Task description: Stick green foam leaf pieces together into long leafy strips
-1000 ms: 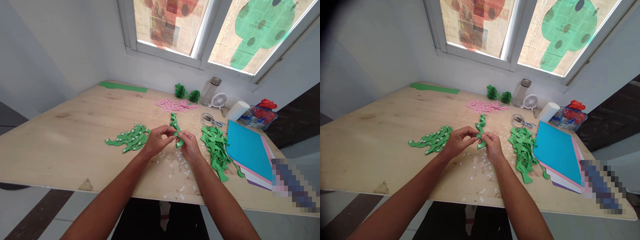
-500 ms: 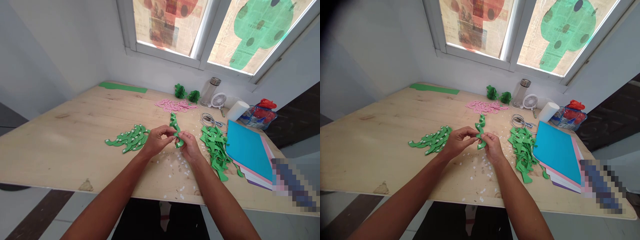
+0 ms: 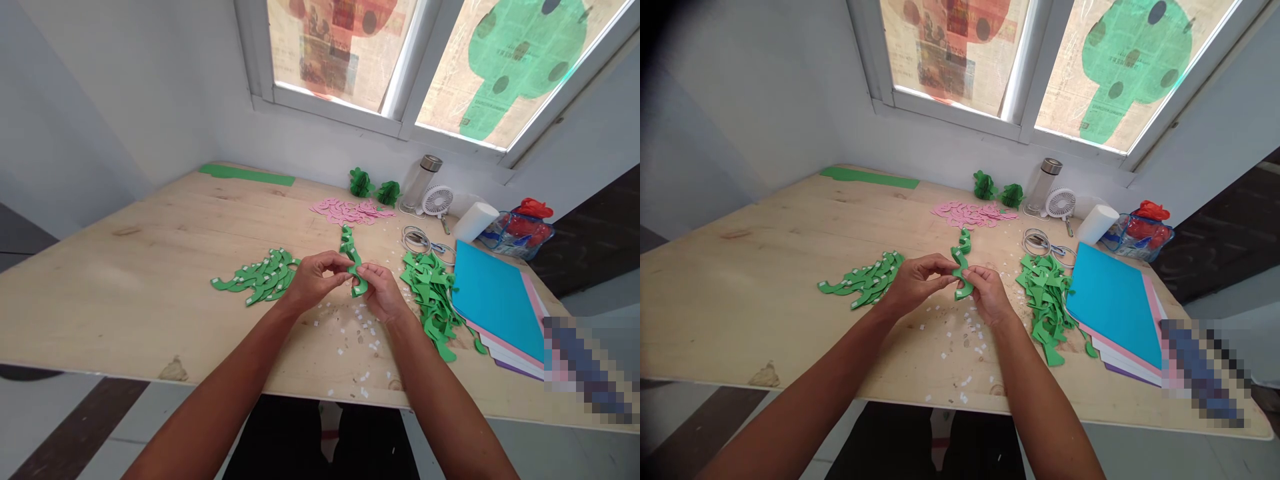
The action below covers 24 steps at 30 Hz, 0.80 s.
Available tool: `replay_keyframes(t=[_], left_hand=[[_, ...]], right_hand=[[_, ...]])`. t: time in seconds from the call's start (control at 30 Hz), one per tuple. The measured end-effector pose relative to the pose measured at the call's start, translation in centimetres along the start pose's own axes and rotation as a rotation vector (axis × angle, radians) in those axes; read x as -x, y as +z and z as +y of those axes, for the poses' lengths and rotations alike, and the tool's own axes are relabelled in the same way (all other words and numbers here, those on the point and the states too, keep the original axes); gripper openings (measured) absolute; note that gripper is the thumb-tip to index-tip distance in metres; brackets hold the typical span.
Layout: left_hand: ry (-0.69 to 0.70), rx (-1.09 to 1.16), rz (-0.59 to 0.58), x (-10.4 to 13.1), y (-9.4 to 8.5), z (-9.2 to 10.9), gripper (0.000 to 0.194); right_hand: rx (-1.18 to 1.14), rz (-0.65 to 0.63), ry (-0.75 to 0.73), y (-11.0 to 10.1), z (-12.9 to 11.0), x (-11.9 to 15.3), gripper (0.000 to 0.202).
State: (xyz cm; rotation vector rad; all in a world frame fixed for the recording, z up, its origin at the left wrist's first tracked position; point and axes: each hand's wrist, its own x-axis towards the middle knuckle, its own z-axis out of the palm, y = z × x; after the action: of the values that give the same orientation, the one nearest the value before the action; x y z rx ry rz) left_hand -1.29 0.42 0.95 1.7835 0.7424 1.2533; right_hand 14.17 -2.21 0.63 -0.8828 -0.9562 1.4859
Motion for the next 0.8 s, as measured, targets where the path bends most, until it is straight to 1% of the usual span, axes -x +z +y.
replay_keyframes(t=[0.33, 0.57, 0.8], left_hand=[[-0.017, 0.019, -0.016, 0.02, -0.14, 0.2, 0.014], [-0.022, 0.003, -0.016, 0.0, -0.15, 0.26, 0.014], [-0.049, 0.082, -0.013, -0.02, -0.08, 0.17, 0.016]], right_hand=[[0.019, -0.031, 0.013, -0.2, -0.23, 0.12, 0.018], [0.024, -0.008, 0.007, -0.12, -0.09, 0.06, 0.019], [0.018, -0.01, 0.005, -0.15, 0.06, 0.01, 0.019]])
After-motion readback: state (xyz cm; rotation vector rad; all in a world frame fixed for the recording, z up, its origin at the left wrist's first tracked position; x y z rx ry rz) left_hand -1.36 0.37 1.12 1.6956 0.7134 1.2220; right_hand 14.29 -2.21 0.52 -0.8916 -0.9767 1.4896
